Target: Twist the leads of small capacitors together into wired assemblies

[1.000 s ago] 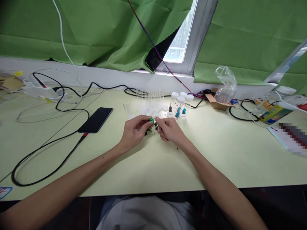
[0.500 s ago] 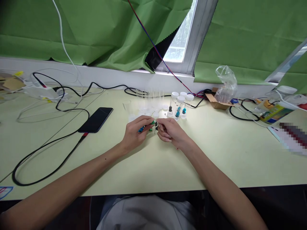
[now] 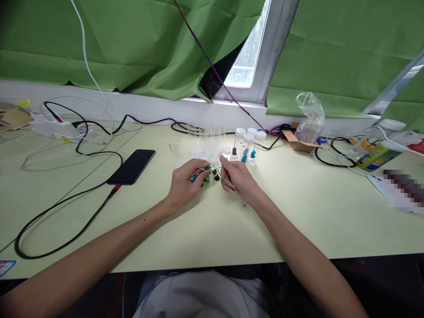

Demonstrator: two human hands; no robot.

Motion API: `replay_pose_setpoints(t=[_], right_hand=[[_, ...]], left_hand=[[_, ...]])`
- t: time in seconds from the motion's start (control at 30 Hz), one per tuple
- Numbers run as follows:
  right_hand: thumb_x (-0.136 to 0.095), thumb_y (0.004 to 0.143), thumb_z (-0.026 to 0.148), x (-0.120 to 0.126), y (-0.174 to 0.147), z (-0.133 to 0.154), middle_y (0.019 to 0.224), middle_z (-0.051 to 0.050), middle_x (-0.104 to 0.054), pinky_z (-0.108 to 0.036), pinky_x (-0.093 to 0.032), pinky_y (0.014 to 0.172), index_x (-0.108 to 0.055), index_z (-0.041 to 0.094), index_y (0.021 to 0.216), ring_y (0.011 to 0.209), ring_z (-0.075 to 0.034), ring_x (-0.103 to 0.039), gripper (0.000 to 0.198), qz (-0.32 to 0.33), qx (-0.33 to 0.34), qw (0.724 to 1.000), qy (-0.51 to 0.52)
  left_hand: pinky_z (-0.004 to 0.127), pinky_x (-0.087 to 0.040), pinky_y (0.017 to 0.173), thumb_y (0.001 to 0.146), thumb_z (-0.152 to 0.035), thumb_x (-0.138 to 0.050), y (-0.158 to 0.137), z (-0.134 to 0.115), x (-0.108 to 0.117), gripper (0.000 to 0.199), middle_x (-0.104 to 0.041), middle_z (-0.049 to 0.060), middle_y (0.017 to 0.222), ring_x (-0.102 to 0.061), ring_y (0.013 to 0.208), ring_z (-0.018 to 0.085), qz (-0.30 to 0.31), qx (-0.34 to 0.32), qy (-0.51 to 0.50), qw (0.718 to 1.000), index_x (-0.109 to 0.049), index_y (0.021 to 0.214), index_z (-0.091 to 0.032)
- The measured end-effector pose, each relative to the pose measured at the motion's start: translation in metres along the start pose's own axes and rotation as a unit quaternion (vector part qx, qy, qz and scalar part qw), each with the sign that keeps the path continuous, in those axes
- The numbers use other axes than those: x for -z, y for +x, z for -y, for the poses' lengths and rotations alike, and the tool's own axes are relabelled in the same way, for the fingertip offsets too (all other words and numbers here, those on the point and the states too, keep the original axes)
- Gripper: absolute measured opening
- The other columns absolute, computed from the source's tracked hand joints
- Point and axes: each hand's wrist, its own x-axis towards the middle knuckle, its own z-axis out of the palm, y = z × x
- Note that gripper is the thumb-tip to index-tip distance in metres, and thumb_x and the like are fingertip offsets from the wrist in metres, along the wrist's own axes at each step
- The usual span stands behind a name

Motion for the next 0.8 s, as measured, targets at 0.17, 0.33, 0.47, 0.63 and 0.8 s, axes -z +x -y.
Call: replay_pose_setpoints(t=[0.17,0.33,0.47,0.63,0.8], right_hand=[[-0.066,0.081,0.063,0.003,0.003,-0.003,0.036,0.006,-0.042,-0.02,-0.028,0.034,-0.052,0.018,0.06,0.031,-0.009,-0.041,0.052,0.007,-0.006,1.0,-0.011],[-0.063,0.084,0.061,0.006,0.006,-0.006,0.042,0.006,-0.044,-0.022,-0.03,0.034,-0.053,0.018,0.065,0.033,-0.01,-0.044,0.048,-0.069,0.04,0.995,-0.058],[-0.057,0.091,0.049,0.02,0.011,-0.011,0.058,0.003,-0.056,-0.024,-0.037,0.041,-0.057,0.019,0.078,0.038,-0.01,-0.05,0.033,-0.199,0.137,0.944,-0.226],[-0.053,0.09,0.022,0.04,0.02,-0.021,0.088,-0.006,-0.07,-0.03,-0.047,0.067,-0.064,0.017,0.099,0.062,-0.016,-0.061,0.015,-0.224,0.168,0.816,-0.506],[-0.048,0.091,0.01,0.044,0.029,-0.025,0.12,-0.013,-0.066,-0.03,-0.045,0.08,-0.065,0.015,0.118,0.093,-0.022,-0.065,0.032,-0.143,0.117,0.739,-0.648]], left_hand=[[0.028,-0.058,0.069,0.091,-0.027,-0.059,0.001,0.001,-0.002,0.01,-0.067,0.004,0.091,-0.065,0.073,0.013,-0.011,0.076,-0.075,0.994,-0.064,0.093,-0.019],[0.029,-0.059,0.07,0.089,-0.03,-0.063,0.001,0.002,-0.003,0.012,-0.066,0.004,0.089,-0.066,0.075,0.014,-0.031,0.115,-0.102,0.988,-0.065,0.093,-0.019],[0.029,-0.059,0.071,0.087,-0.032,-0.066,0.002,0.0,-0.002,0.015,-0.066,0.003,0.085,-0.068,0.073,0.014,-0.057,0.15,-0.129,0.979,-0.063,0.093,-0.019],[0.028,-0.058,0.069,0.085,-0.035,-0.068,0.004,-0.002,-0.002,0.019,-0.065,0.002,0.081,-0.069,0.072,0.015,-0.067,0.193,-0.184,0.961,-0.061,0.09,-0.018],[0.028,-0.057,0.065,0.084,-0.038,-0.069,0.004,-0.001,-0.005,0.022,-0.066,0.002,0.08,-0.069,0.071,0.015,-0.078,0.202,-0.188,0.958,-0.061,0.09,-0.018]])
